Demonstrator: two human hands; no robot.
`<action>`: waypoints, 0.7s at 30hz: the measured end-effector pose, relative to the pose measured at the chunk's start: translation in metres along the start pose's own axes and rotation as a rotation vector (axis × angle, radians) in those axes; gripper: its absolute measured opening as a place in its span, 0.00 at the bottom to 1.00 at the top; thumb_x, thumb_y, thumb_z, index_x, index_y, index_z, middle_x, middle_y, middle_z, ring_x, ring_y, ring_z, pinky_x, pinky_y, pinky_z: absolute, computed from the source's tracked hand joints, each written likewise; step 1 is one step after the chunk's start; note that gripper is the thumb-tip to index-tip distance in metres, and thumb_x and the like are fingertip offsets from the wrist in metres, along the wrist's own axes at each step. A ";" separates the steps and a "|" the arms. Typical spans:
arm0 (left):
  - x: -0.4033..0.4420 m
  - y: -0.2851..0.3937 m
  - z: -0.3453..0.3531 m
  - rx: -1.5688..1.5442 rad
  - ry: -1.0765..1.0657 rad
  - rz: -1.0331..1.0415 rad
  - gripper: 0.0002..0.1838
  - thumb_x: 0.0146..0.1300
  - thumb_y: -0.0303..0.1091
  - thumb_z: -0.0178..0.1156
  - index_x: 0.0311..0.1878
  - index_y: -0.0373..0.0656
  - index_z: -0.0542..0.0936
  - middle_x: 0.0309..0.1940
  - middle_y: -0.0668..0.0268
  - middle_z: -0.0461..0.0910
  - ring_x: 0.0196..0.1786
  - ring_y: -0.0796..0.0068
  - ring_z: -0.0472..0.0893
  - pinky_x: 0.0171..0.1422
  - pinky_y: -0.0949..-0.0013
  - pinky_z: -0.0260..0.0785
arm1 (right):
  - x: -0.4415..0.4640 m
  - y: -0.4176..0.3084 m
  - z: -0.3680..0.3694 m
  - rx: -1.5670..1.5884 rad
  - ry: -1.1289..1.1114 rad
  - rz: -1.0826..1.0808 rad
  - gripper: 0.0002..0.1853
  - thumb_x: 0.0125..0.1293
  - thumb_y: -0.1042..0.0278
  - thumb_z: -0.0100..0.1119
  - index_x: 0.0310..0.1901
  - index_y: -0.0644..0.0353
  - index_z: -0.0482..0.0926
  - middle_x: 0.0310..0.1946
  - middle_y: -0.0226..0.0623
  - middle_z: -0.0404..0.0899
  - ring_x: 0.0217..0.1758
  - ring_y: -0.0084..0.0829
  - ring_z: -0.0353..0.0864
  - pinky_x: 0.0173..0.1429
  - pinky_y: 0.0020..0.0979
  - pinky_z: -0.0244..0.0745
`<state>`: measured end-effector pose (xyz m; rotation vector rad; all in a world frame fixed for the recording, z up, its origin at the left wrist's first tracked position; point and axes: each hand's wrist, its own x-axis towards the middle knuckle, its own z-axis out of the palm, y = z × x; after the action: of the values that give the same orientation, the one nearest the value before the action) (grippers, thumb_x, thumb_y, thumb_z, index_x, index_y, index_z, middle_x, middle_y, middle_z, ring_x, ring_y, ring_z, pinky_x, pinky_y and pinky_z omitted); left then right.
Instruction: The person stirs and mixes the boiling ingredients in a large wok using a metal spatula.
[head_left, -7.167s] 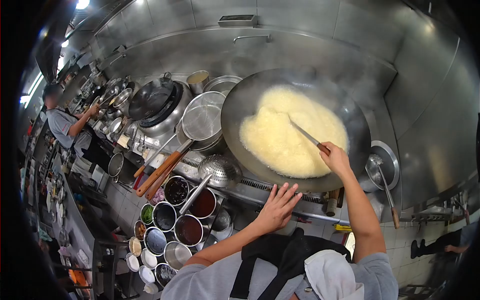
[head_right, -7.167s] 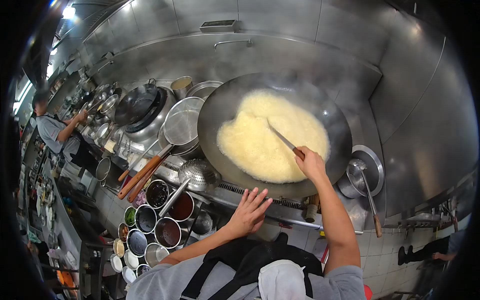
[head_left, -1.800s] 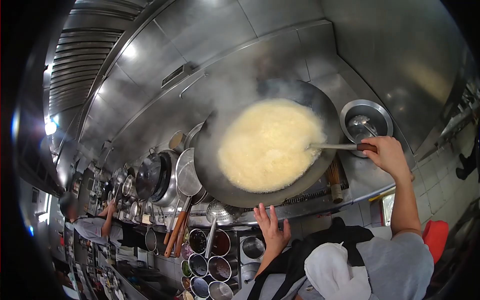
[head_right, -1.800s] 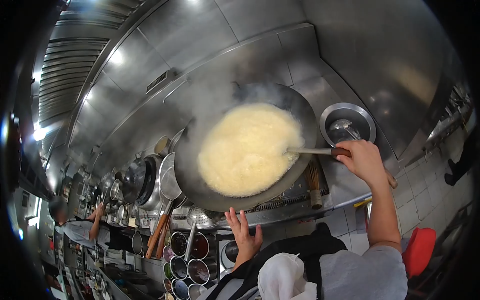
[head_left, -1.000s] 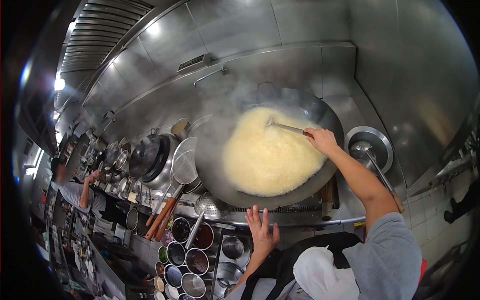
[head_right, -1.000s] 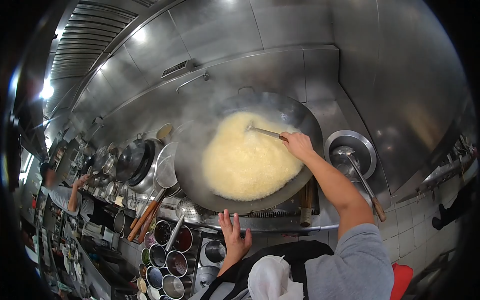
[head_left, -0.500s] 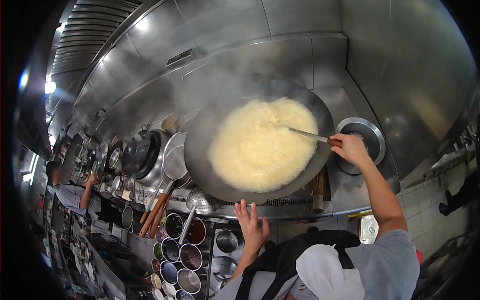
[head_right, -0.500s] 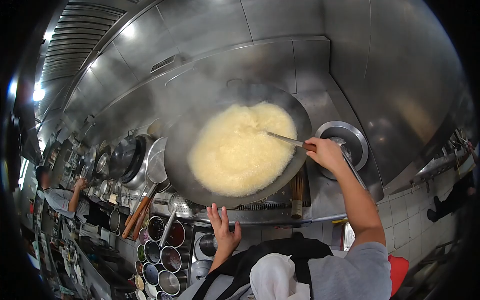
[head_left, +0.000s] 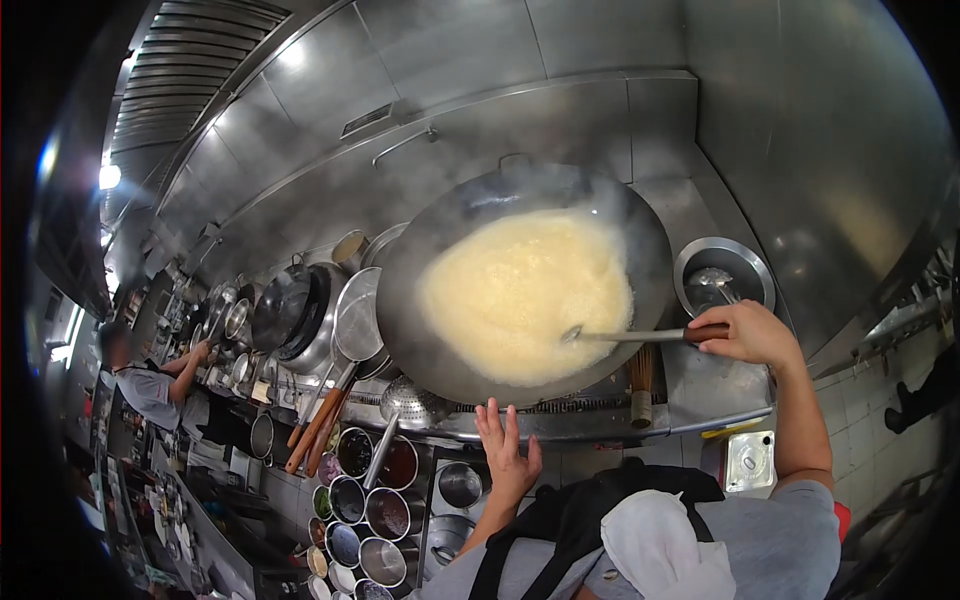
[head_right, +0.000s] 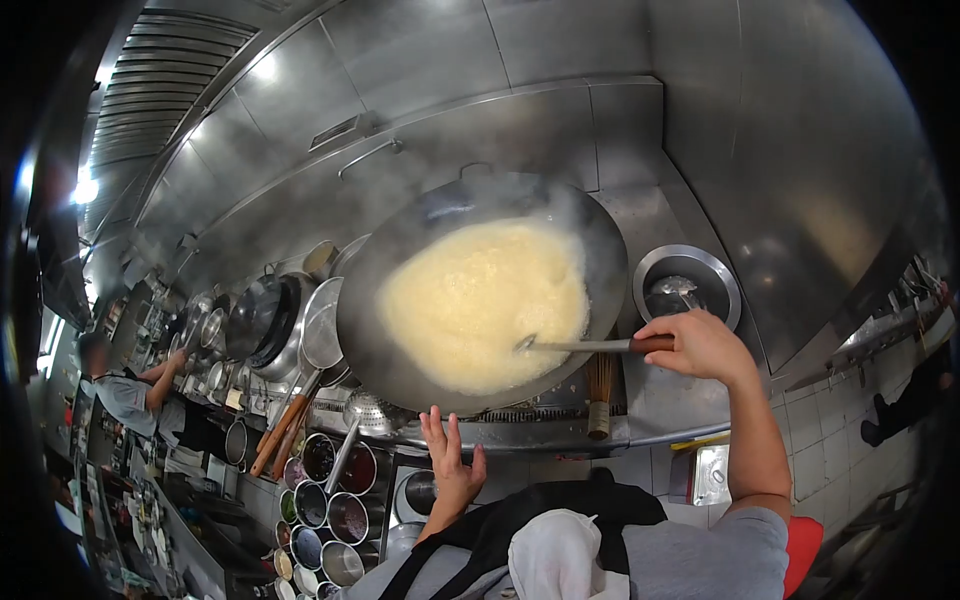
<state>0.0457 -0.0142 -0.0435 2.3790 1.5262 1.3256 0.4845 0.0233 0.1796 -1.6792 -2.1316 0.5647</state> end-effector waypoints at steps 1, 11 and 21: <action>0.000 0.001 -0.001 0.005 0.007 -0.003 0.49 0.62 0.26 0.70 0.88 0.42 0.64 0.90 0.37 0.52 0.91 0.24 0.47 0.90 0.24 0.41 | 0.005 -0.003 0.005 0.075 -0.047 -0.031 0.21 0.65 0.62 0.77 0.59 0.54 0.91 0.47 0.39 0.95 0.52 0.44 0.95 0.59 0.40 0.86; 0.001 0.002 -0.008 -0.021 -0.023 -0.036 0.49 0.62 0.25 0.70 0.88 0.41 0.64 0.90 0.39 0.53 0.91 0.25 0.48 0.90 0.24 0.41 | 0.114 -0.029 0.133 0.317 -0.031 -0.206 0.23 0.73 0.57 0.72 0.64 0.61 0.88 0.52 0.44 0.95 0.54 0.47 0.95 0.61 0.41 0.86; 0.001 -0.001 -0.015 0.012 -0.077 -0.034 0.51 0.61 0.27 0.72 0.88 0.40 0.63 0.91 0.40 0.51 0.92 0.27 0.47 0.90 0.26 0.42 | 0.236 -0.057 0.185 0.014 0.239 -0.063 0.21 0.77 0.54 0.67 0.65 0.52 0.89 0.47 0.43 0.95 0.50 0.48 0.94 0.56 0.48 0.87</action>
<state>0.0356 -0.0184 -0.0336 2.3705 1.5510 1.2072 0.2896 0.2258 0.0608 -1.5785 -1.9959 0.3410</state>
